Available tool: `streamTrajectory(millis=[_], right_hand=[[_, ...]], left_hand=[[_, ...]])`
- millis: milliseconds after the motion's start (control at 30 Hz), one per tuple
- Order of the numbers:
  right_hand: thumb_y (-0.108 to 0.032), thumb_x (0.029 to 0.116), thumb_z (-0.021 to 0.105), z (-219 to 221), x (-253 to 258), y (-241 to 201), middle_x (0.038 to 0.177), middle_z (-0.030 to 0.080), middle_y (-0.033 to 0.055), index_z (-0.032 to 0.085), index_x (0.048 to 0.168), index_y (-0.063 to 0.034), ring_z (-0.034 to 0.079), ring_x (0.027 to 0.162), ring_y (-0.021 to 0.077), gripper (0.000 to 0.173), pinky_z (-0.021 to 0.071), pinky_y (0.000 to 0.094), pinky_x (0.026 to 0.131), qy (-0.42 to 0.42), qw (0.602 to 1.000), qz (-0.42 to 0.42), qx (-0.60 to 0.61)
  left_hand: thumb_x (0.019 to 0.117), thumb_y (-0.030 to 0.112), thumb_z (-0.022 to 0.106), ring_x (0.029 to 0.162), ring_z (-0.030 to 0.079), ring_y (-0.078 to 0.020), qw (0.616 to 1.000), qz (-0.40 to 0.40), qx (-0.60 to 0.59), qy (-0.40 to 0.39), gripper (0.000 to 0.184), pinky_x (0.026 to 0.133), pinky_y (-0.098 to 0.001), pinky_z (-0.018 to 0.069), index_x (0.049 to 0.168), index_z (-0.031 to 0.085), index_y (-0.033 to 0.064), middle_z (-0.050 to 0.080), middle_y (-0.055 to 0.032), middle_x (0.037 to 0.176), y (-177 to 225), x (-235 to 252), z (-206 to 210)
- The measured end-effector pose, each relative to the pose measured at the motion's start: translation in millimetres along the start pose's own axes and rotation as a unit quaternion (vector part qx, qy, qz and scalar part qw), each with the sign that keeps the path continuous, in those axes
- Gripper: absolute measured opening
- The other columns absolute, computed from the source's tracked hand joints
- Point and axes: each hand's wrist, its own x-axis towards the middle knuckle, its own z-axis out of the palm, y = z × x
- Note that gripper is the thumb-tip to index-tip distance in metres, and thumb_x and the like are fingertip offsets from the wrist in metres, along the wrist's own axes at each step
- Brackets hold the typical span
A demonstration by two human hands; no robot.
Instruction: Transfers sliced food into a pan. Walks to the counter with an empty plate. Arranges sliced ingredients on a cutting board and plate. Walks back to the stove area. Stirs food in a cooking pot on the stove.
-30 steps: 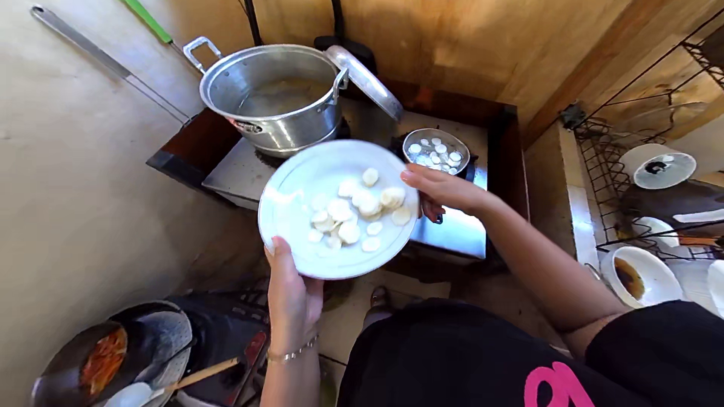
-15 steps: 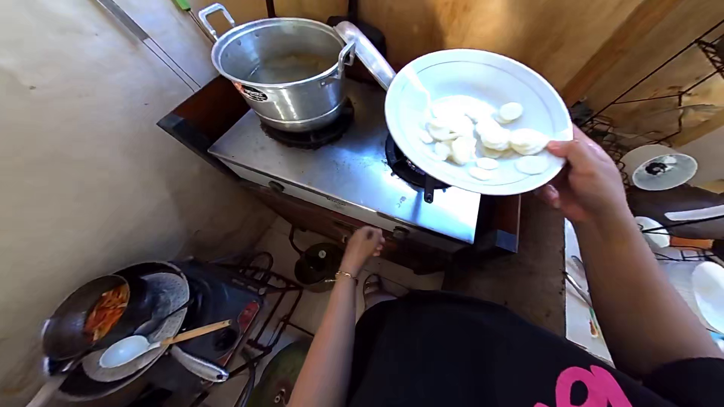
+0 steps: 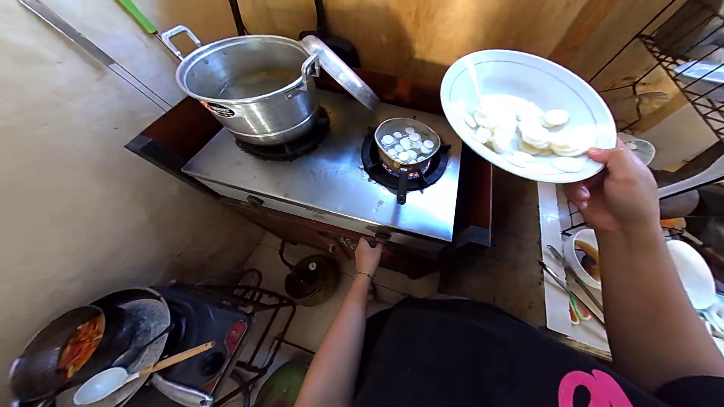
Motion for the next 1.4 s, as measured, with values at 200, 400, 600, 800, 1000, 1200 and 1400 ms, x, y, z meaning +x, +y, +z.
streamTrajectory(millis=[200, 400, 600, 800, 1000, 1200, 1400], right_hand=[[-0.015, 0.1105, 0.021, -5, 1, 3, 0.071, 0.064, -0.0039, 0.049, 0.121, -0.0182, 0.045, 0.038, 0.0005, 0.029, 0.0384, 0.0148, 0.034, 0.004, 1.000, 0.001, 0.015], [-0.014, 0.1103, 0.022, -2, 3, 4, 0.074, 0.064, -0.0031, 0.049, 0.122, -0.0176, 0.045, 0.039, 0.0004, 0.030, 0.0386, 0.0143, 0.034, -0.004, 0.999, -0.004, 0.033], [-0.014, 0.1104, 0.022, 3, 4, 4, 0.072, 0.064, -0.0029, 0.050, 0.119, -0.0170, 0.046, 0.038, 0.0008, 0.029, 0.0387, 0.0146, 0.034, -0.005, 0.999, 0.000, 0.033], [-0.013, 0.1090, 0.021, 14, 3, 2, 0.071, 0.065, -0.0030, 0.047, 0.125, -0.0169, 0.047, 0.038, 0.0018, 0.031, 0.0413, 0.0165, 0.034, -0.034, 0.999, 0.004, -0.002], [-0.011, 0.1061, 0.024, 51, 2, 14, 0.072, 0.067, -0.0017, 0.041, 0.138, -0.0160, 0.052, 0.040, 0.0030, 0.036, 0.0447, 0.0177, 0.035, -0.145, 0.988, 0.052, -0.012], [-0.013, 0.1043, 0.030, 105, 3, 48, 0.082, 0.068, -0.0013, 0.031, 0.145, -0.0122, 0.056, 0.046, 0.0046, 0.041, 0.0471, 0.0192, 0.038, -0.301, 0.943, 0.141, 0.009], [-0.033, 0.1091, 0.047, 157, 12, 51, 0.133, 0.061, 0.0250, 0.040, 0.153, 0.0044, 0.061, 0.122, 0.0353, 0.058, 0.0477, 0.0507, 0.106, -0.299, 0.871, -0.088, -0.380]], left_hand=[[0.0989, 0.016, 0.066, 0.116, 0.065, -0.0332, 1.000, -0.003, 0.021, 0.005, 0.048, 0.104, -0.0440, 0.0492, 0.135, 0.051, -0.0108, 0.064, -0.0269, 0.125, 3, -2, -1], [0.0989, 0.019, 0.067, 0.121, 0.062, -0.0342, 0.999, -0.008, 0.046, 0.015, 0.048, 0.107, -0.0458, 0.0458, 0.134, 0.052, -0.0102, 0.063, -0.0271, 0.127, 7, -5, -2], [0.0991, 0.018, 0.066, 0.122, 0.062, -0.0347, 0.999, -0.006, 0.048, 0.015, 0.048, 0.107, -0.0460, 0.0453, 0.135, 0.051, -0.0101, 0.063, -0.0272, 0.128, 9, -6, -1], [0.1046, 0.031, 0.060, 0.112, 0.068, -0.0325, 0.999, -0.023, -0.020, -0.033, 0.060, 0.100, -0.0439, 0.0546, 0.144, 0.040, -0.0108, 0.062, -0.0287, 0.128, 9, -11, -31], [0.1083, 0.050, 0.003, 0.107, 0.071, -0.0251, 0.898, 0.143, -0.389, -0.151, 0.069, 0.089, -0.0413, 0.0600, 0.151, 0.034, 0.0054, 0.069, -0.0123, 0.124, 127, -105, -116], [0.1121, 0.044, 0.021, 0.102, 0.072, -0.0201, 0.876, 0.092, -0.473, -0.003, 0.054, 0.080, -0.0350, 0.0625, 0.157, 0.027, 0.0131, 0.066, -0.0128, 0.125, 149, -142, -123], [0.1132, 0.038, 0.023, 0.106, 0.070, -0.0167, 0.845, 0.064, -0.505, 0.162, 0.052, 0.080, -0.0333, 0.0618, 0.161, 0.017, 0.0194, 0.060, -0.0118, 0.133, 99, -138, -125]])
